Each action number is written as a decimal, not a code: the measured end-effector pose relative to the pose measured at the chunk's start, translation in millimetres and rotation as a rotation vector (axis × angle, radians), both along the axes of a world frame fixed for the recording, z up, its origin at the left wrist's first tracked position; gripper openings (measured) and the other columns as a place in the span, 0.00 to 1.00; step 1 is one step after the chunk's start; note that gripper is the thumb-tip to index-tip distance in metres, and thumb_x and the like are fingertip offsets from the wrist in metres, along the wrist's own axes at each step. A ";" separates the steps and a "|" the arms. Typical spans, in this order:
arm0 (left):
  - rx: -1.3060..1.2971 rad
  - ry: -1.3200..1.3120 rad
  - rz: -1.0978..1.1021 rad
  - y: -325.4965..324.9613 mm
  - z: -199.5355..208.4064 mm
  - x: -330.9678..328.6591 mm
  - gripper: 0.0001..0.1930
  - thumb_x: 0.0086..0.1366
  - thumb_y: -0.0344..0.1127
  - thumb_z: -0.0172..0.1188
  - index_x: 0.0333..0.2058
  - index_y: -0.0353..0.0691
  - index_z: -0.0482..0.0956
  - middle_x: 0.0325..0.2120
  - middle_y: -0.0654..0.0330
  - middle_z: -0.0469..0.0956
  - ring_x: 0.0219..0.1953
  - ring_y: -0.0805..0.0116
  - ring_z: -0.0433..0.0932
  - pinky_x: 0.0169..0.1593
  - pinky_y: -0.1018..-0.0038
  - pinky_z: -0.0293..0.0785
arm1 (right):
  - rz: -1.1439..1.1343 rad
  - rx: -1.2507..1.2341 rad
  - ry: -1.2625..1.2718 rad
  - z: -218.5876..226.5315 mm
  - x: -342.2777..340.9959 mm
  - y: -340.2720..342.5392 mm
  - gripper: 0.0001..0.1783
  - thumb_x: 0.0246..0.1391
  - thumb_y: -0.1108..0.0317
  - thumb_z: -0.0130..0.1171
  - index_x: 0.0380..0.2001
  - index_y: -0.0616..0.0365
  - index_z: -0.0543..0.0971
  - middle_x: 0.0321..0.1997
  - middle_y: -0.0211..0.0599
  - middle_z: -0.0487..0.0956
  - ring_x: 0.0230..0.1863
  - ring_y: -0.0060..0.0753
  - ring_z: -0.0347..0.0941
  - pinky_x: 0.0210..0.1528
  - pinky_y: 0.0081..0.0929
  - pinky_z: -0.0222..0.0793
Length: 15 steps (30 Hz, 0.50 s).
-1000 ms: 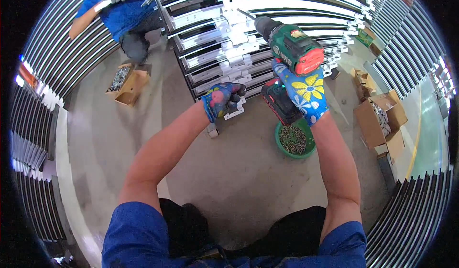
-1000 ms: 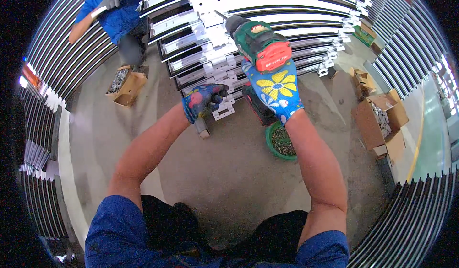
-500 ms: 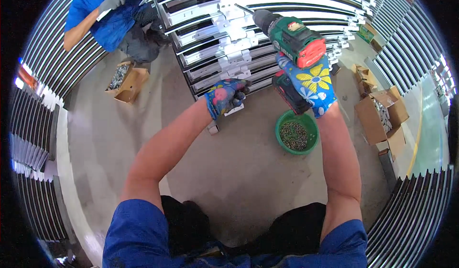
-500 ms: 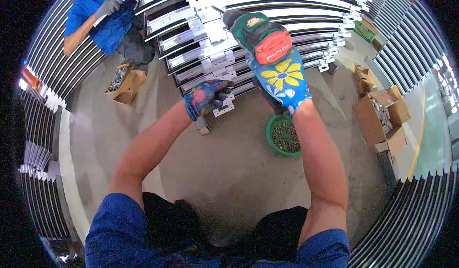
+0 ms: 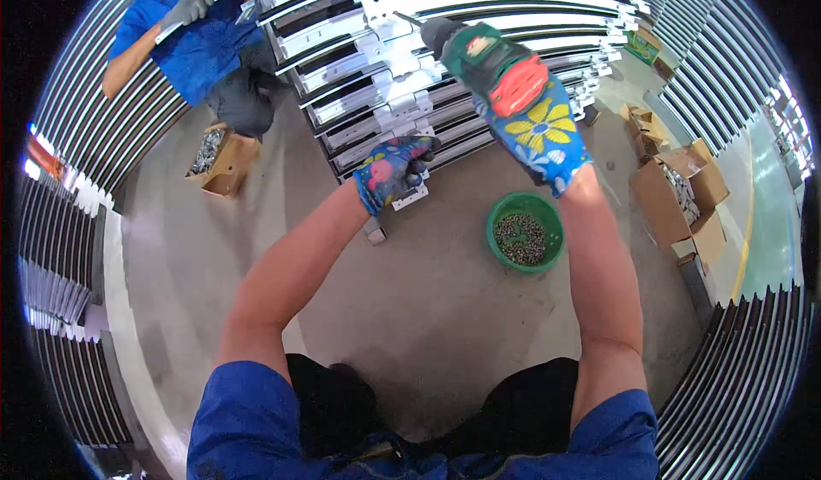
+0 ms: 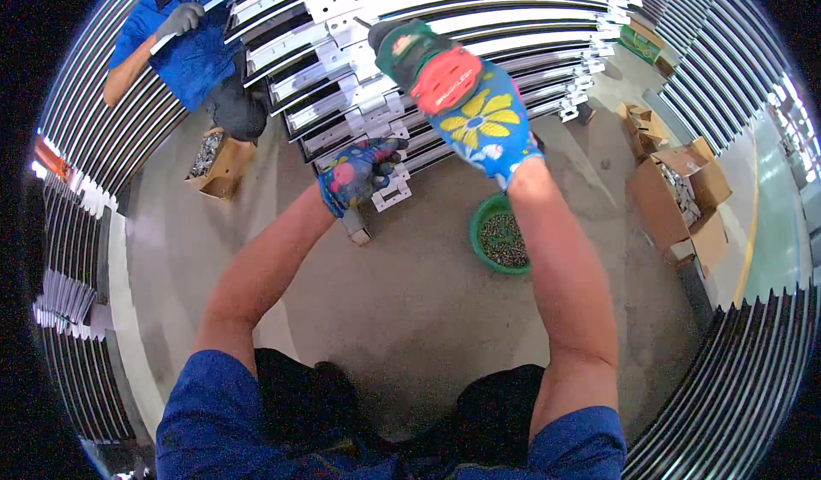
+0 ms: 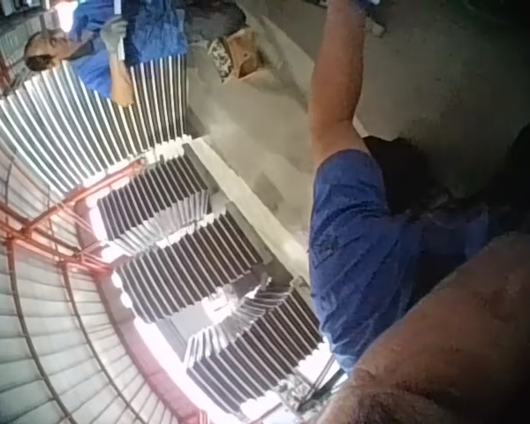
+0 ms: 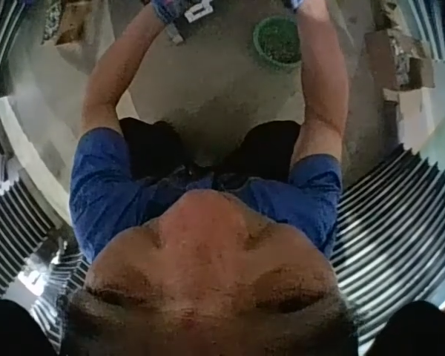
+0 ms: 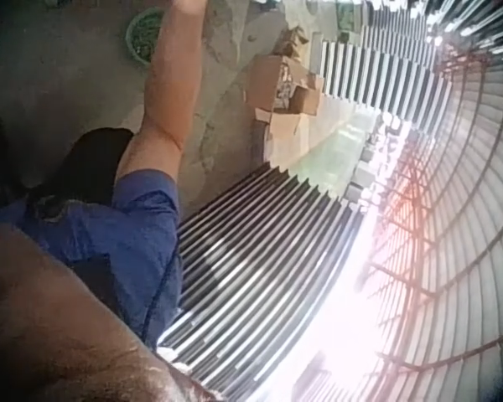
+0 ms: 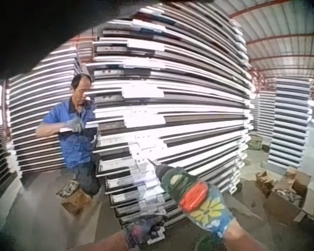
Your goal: Using a power drill to drive screws into metal frame components.
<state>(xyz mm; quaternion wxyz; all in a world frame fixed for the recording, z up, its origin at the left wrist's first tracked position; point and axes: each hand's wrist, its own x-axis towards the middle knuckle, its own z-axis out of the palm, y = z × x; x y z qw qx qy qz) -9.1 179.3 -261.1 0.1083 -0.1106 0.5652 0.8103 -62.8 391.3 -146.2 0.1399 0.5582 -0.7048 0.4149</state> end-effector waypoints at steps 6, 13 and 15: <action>0.032 0.069 0.016 3.6 5.8 0.7 0.09 0.61 0.35 0.55 0.39 0.41 0.76 0.25 0.65 0.74 0.19 0.81 0.66 0.17 0.84 0.63 | -0.059 -0.123 -0.357 4.9 10.4 4.0 0.17 0.53 0.71 0.47 0.47 0.63 0.68 0.49 0.39 0.73 0.50 0.32 0.70 0.54 0.27 0.64; 0.085 0.135 0.103 5.6 39.1 9.6 0.10 0.61 0.37 0.56 0.38 0.40 0.75 0.24 0.67 0.71 0.19 0.82 0.64 0.18 0.85 0.58 | 0.447 -0.410 -0.952 -12.7 8.4 20.4 0.20 0.53 0.73 0.48 0.51 0.63 0.65 0.52 0.38 0.70 0.52 0.31 0.68 0.56 0.28 0.62; 0.100 0.219 0.140 -1.1 56.6 13.7 0.10 0.62 0.37 0.54 0.39 0.39 0.74 0.23 0.69 0.67 0.20 0.82 0.62 0.19 0.86 0.57 | 0.652 -0.627 -1.020 -16.6 15.6 16.4 0.19 0.57 0.66 0.41 0.51 0.62 0.65 0.52 0.42 0.70 0.52 0.38 0.68 0.57 0.35 0.62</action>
